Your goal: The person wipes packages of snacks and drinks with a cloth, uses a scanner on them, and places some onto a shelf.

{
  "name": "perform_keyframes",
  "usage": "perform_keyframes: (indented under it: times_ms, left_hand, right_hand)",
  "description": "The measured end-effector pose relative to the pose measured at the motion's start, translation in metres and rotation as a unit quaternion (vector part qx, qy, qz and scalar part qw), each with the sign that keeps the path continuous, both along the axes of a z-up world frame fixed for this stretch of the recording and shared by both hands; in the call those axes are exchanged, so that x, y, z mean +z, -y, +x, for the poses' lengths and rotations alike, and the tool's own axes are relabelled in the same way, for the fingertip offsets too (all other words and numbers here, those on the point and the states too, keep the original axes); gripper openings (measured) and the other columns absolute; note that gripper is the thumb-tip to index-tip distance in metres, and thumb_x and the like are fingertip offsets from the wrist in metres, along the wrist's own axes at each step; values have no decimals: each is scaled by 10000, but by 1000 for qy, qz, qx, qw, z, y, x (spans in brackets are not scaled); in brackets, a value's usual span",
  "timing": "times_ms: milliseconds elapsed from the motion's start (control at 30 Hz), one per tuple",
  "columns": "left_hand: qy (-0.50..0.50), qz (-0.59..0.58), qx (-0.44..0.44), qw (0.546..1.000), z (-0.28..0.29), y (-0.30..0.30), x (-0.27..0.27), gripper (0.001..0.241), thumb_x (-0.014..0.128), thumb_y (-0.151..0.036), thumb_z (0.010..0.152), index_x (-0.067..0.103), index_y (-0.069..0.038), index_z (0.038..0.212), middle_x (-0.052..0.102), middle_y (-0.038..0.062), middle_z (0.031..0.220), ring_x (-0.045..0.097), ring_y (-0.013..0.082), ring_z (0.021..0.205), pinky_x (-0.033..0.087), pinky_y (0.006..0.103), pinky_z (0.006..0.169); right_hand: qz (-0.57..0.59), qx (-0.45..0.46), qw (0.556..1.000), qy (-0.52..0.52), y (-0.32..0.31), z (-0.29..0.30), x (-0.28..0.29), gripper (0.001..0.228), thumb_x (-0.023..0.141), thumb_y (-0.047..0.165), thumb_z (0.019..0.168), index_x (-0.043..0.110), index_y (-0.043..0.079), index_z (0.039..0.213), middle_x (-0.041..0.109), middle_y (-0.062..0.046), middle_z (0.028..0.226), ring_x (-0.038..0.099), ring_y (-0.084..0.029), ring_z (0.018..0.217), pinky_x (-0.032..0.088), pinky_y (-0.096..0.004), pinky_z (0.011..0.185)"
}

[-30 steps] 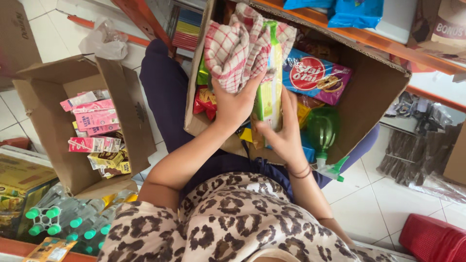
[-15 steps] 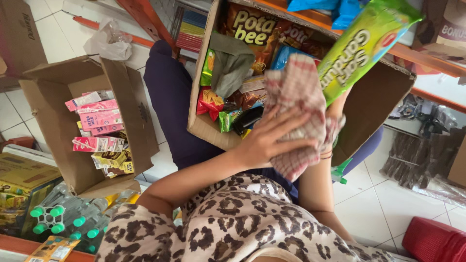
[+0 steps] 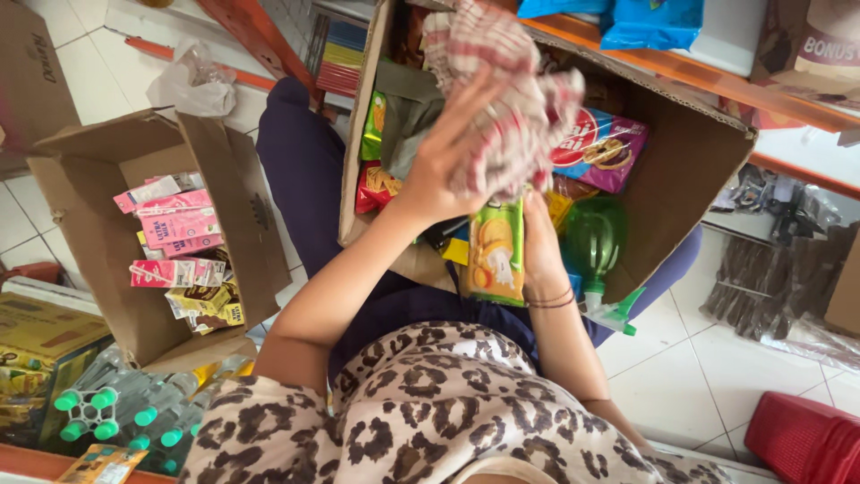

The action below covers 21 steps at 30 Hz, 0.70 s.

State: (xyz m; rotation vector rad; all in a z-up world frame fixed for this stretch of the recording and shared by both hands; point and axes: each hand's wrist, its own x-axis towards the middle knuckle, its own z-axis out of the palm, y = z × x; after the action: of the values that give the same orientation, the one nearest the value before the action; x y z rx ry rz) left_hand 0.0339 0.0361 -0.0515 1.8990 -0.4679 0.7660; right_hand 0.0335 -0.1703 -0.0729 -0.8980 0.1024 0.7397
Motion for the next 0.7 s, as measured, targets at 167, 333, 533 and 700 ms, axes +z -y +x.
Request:
perform_keyframes:
  times_ms: [167, 333, 533, 700]
  left_hand:
    - [-84, -93, -14, 992, -26, 26, -2, 786, 816, -516, 880, 487, -255, 1544, 428, 52, 1641, 336, 309, 1602, 234, 573, 1323]
    - [-68, -17, -171, 983, -71, 54, -9, 683, 643, -566, 796, 607, -224, 1386, 486, 62, 1600, 365, 299, 1580, 126, 576, 1350]
    - [63, 170, -40, 983, -30, 38, -23, 325, 679, -335, 1019, 736, -265, 1331, 577, 27, 1513, 467, 241, 1475, 263, 512, 1280]
    - [118, 44, 105, 986, 9, 4, -29, 552, 774, -466, 910, 594, -209, 1365, 618, 127, 1366, 494, 291, 1389, 271, 513, 1242]
  right_hand:
    - [-4, -20, 1000, 19, 3, 17, -12, 645, 598, 194, 1000, 369, 20, 1578, 511, -125, 1472, 556, -259, 1317, 471, -356, 1111]
    - [28, -40, 998, 41, 4, 41, -10, 630, 576, 210, 1018, 367, 34, 1585, 513, -119, 1494, 558, -251, 1331, 475, -365, 1115]
    - [13, -25, 999, 41, 4, 33, -23, 611, 549, 229, 1039, 365, 52, 1594, 516, -112, 1521, 560, -242, 1347, 480, -375, 1119]
    - [-49, 13, 995, 84, 17, 17, -27, 596, 527, 244, 1057, 363, 67, 1602, 518, -105, 1544, 562, -234, 1361, 484, -384, 1123]
